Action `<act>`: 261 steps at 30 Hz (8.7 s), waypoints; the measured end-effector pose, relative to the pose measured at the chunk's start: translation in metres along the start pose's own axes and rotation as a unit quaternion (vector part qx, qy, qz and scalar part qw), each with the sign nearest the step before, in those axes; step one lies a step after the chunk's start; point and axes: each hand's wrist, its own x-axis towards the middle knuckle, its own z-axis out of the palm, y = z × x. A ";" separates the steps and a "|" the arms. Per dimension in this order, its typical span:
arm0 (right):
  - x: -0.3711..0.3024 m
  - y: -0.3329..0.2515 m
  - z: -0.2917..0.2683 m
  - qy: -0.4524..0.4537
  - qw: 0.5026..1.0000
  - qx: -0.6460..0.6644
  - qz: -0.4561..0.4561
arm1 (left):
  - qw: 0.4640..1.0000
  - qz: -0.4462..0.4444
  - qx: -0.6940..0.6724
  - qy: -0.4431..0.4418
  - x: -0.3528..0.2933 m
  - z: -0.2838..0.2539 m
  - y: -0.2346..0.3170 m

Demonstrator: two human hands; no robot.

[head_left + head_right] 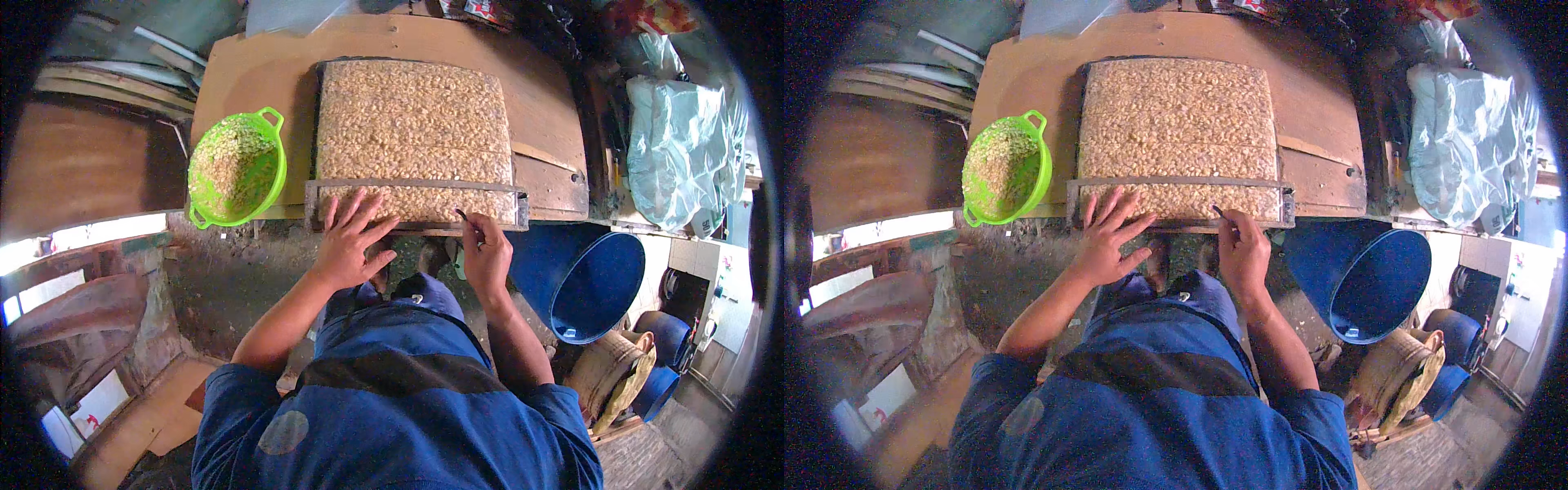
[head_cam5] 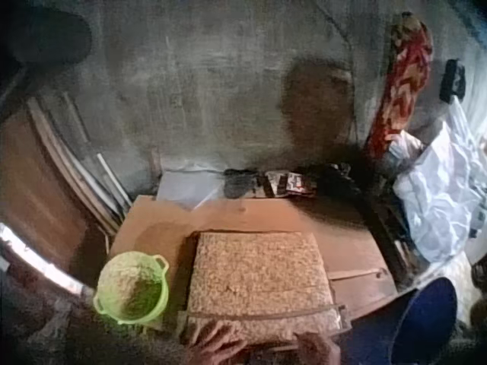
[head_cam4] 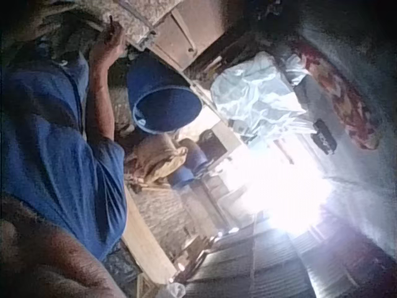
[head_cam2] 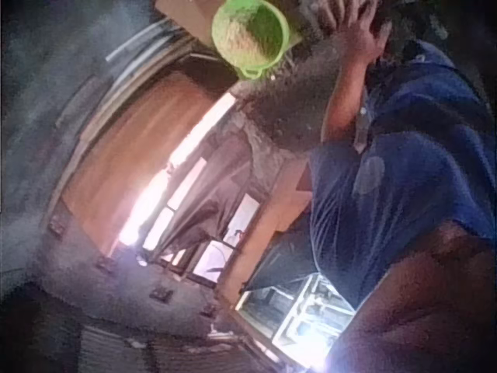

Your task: The person assembles a wooden tray by securing a plastic sheet filled with small white items using a metal frame. They then carry the tray to a wooden rack and place it on a shelf. The person also retrieves wooden boards from a pile and places them on a table.

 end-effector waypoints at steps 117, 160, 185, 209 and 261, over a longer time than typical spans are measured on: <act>-0.003 -0.072 0.084 -0.150 0.983 0.001 -0.107 | 0.978 -0.177 -0.018 0.107 -0.066 -0.013 -0.046; -0.001 -0.070 0.093 -0.178 0.961 -0.010 -0.209 | 0.964 -0.218 -0.021 0.154 -0.072 0.009 -0.048; 0.016 0.028 -0.025 0.031 0.997 -0.075 0.011 | 0.991 -0.128 0.011 0.036 -0.003 0.012 0.026; 0.034 0.067 -0.082 0.075 0.993 -0.078 -0.036 | 0.994 -0.096 0.041 -0.043 0.043 0.039 0.087; 0.088 0.338 -0.245 0.286 0.947 -0.005 0.143 | 0.966 -0.226 0.118 0.031 0.015 0.053 0.137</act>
